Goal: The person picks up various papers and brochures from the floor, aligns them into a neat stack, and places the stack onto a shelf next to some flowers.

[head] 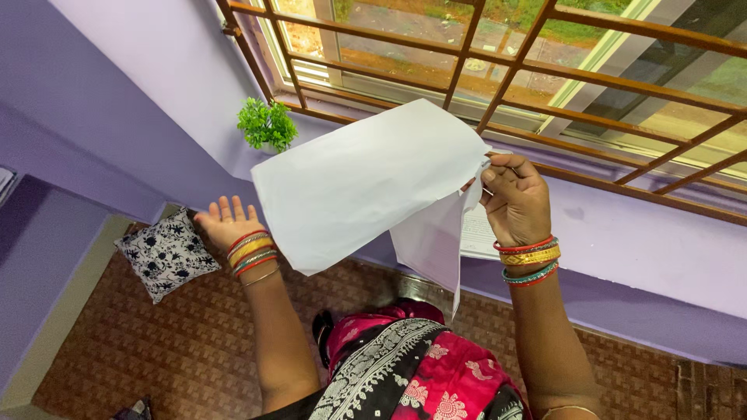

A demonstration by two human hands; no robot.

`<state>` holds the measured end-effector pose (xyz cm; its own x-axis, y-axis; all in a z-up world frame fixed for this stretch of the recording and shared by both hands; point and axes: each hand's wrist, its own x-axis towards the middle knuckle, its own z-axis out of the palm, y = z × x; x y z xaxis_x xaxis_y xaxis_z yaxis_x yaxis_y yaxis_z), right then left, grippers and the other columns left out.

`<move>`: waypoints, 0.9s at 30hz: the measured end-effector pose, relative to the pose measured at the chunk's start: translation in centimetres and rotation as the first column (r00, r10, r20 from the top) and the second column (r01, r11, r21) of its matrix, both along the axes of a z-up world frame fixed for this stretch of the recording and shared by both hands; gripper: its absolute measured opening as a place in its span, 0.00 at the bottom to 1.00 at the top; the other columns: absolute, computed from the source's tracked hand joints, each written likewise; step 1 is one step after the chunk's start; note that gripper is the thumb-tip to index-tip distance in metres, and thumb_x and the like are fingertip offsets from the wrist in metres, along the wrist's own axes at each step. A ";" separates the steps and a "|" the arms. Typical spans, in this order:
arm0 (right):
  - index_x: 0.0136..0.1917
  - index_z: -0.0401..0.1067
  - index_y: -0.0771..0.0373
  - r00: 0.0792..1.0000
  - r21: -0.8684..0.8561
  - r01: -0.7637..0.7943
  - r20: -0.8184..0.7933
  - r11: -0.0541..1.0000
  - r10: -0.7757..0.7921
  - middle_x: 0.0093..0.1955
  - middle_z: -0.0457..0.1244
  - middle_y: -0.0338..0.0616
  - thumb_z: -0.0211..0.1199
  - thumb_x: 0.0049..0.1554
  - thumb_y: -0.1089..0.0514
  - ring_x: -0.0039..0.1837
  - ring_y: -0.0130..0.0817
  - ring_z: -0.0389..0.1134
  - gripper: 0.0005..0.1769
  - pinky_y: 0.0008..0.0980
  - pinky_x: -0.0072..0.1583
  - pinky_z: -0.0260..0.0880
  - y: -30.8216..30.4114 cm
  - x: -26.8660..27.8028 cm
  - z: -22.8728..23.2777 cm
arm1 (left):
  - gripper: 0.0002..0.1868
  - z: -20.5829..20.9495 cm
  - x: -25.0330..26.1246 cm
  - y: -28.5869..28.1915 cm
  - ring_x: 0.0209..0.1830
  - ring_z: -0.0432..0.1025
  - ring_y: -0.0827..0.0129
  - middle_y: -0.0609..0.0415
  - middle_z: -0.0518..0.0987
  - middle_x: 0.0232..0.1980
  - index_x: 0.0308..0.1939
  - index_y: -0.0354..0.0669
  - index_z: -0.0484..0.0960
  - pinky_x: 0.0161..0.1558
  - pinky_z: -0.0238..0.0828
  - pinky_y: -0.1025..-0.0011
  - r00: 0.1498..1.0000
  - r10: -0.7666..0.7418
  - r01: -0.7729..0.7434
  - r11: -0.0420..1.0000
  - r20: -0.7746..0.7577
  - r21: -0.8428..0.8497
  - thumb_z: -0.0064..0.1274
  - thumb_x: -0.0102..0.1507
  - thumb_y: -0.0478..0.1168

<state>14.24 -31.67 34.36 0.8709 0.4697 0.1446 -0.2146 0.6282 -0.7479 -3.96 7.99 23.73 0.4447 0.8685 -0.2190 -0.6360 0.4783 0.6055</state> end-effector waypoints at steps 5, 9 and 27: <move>0.55 0.68 0.66 0.999 0.002 0.028 -0.016 1.000 -0.028 0.52 0.70 0.50 0.60 0.59 0.73 0.54 0.43 0.74 0.11 0.49 0.60 0.78 1.5 -0.6 -0.6 | 0.38 -0.8 3.4 -6.1 0.74 0.67 0.59 0.44 0.73 0.73 0.72 0.33 0.69 0.74 0.61 0.62 0.978 0.055 0.100 0.721 -0.201 0.686 0.33 0.75 0.64; 0.55 0.68 0.65 0.996 0.087 -0.084 0.050 0.993 0.080 0.51 0.69 0.53 0.60 0.62 0.73 0.54 0.48 0.74 0.10 0.47 0.59 0.77 3.8 -1.1 -0.7 | 0.37 1.2 8.2 -14.6 0.63 0.61 0.38 0.26 0.68 0.64 0.81 0.45 0.54 0.63 0.60 0.48 0.658 -0.386 0.751 0.276 -0.647 0.599 0.48 0.72 0.51; 0.64 0.70 0.63 0.740 -0.193 0.448 0.629 0.873 -0.240 0.62 0.70 0.48 0.68 0.62 0.59 0.66 0.36 0.71 0.19 0.35 0.69 0.71 3.7 -2.7 -1.7 | 0.17 1.6 11.6 -21.3 0.41 0.76 0.66 0.44 0.85 0.45 0.64 0.33 0.79 0.43 0.74 0.70 0.760 -0.479 0.633 0.397 -0.439 0.664 0.42 0.76 0.37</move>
